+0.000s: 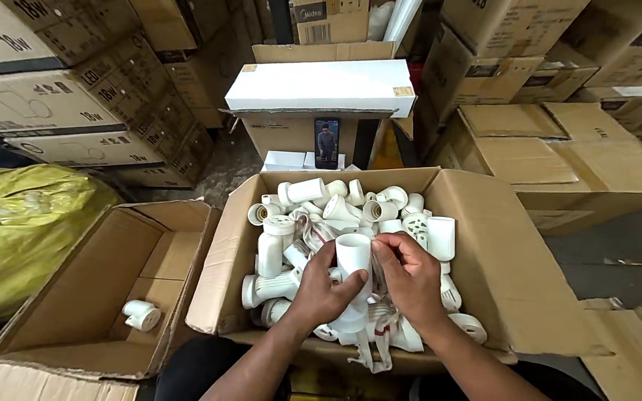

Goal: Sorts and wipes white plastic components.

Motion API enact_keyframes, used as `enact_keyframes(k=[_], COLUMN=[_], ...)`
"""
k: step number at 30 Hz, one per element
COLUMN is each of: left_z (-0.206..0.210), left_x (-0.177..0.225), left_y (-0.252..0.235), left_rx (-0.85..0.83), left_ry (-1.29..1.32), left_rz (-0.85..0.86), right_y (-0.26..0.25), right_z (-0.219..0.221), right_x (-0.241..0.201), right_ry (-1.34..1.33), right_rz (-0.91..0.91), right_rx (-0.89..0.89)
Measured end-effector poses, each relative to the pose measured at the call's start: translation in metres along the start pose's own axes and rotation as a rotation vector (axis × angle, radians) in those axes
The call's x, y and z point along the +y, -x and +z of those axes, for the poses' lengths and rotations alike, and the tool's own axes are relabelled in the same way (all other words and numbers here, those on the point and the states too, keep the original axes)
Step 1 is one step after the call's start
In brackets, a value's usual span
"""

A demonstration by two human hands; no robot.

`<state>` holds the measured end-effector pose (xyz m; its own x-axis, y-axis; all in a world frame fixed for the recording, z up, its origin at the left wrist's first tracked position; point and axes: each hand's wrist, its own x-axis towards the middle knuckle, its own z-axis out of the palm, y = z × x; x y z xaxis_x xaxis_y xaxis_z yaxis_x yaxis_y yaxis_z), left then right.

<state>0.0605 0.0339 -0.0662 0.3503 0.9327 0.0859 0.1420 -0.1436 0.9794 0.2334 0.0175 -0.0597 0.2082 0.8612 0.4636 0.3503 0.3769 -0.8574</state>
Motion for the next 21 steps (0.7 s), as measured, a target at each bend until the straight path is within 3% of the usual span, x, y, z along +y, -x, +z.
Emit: enact_keyframes(k=[4, 7, 10, 14, 17, 18, 21], left_z=[0.0, 0.003, 0.004, -0.005, -0.018, -0.02, -0.025], left_x=[-0.008, -0.008, -0.007, 0.0, 0.004, 0.004, 0.001], left_y=[-0.002, -0.003, -0.003, -0.008, -0.015, -0.017, -0.018], left_rx=[0.049, 0.015, -0.087, -0.001, 0.107, 0.142, 0.227], left_ry=[-0.234, 0.005, 0.306, 0.379, 0.295, 0.259, 0.161], left_rz=[-0.068, -0.039, -0.054, -0.107, -0.107, -0.116, -0.134], right_y=[-0.002, -0.012, -0.03, -0.042, -0.017, -0.012, -0.031], right_z=[0.002, 0.0, -0.012, -0.032, -0.021, -0.016, -0.034], right_x=[-0.01, -0.01, -0.014, -0.002, 0.022, 0.024, 0.006], right_ry=[0.028, -0.09, -0.214, -0.385, -0.416, -0.409, -0.439], right_rz=[-0.132, -0.046, 0.132, 0.416, 0.834, 0.884, 0.658], right_rx=[-0.095, -0.065, 0.019, 0.192, 0.018, -0.014, 0.081])
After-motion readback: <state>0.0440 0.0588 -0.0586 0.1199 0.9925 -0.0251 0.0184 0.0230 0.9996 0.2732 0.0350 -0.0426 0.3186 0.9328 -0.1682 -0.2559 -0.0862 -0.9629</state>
